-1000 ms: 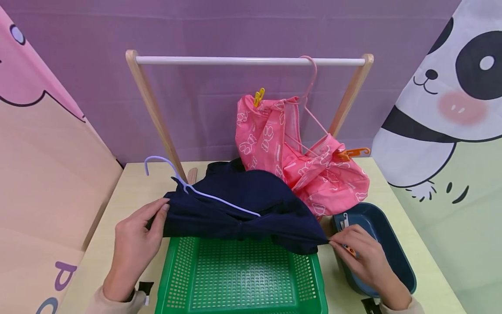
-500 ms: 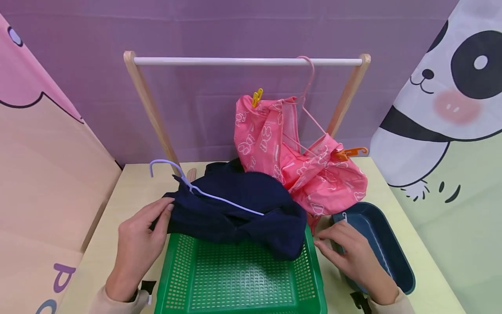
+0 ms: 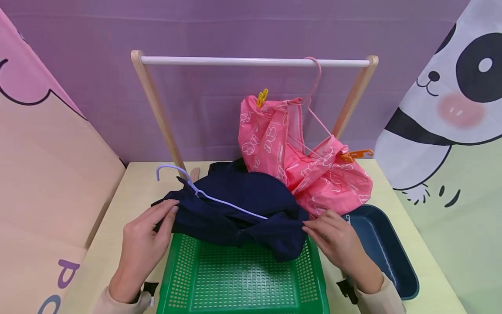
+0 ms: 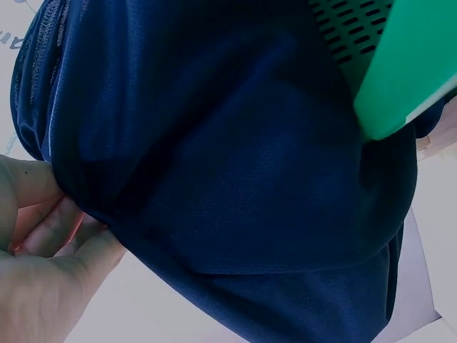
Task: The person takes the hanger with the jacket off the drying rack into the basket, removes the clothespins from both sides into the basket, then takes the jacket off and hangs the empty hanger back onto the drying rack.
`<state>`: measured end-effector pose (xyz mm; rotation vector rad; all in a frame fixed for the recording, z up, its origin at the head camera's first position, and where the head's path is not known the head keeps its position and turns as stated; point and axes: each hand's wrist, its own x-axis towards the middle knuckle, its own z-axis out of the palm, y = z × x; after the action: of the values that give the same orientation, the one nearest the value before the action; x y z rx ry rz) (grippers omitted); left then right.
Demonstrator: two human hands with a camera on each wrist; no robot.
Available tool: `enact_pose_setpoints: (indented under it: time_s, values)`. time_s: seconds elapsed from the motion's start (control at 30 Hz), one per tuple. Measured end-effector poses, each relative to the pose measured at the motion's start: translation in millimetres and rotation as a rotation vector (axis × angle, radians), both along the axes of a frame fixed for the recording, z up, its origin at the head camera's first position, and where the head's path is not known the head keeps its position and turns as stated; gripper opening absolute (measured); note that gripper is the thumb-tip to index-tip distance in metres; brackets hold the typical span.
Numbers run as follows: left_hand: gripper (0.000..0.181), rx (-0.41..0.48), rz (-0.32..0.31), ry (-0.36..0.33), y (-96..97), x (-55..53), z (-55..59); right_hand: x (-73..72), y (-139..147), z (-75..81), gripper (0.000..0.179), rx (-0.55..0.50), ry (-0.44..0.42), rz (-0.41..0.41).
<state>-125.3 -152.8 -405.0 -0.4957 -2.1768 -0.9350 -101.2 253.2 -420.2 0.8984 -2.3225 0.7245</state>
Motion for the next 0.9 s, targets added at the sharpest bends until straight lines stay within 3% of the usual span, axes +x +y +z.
enact_pose_setpoints:
  time_s: [0.27,0.57,0.67,0.9]
  values:
    - [0.025,-0.004,0.034,-0.005,-0.6,-1.4,2.1,9.0,11,-1.0,0.043,0.036,0.064,-0.029]
    - [0.024,-0.003,0.055,-0.015,1.2,-4.2,0.0,19.2,16,-8.1,0.034,-0.149,0.251,0.089]
    - [0.023,-0.001,0.062,-0.020,2.4,-4.5,0.1,21.7,17,-12.8,0.033,-0.127,0.212,0.120]
    - [0.023,0.014,0.054,-0.058,3.4,-2.3,2.5,23.0,20,-30.9,0.030,-0.050,-0.025,0.109]
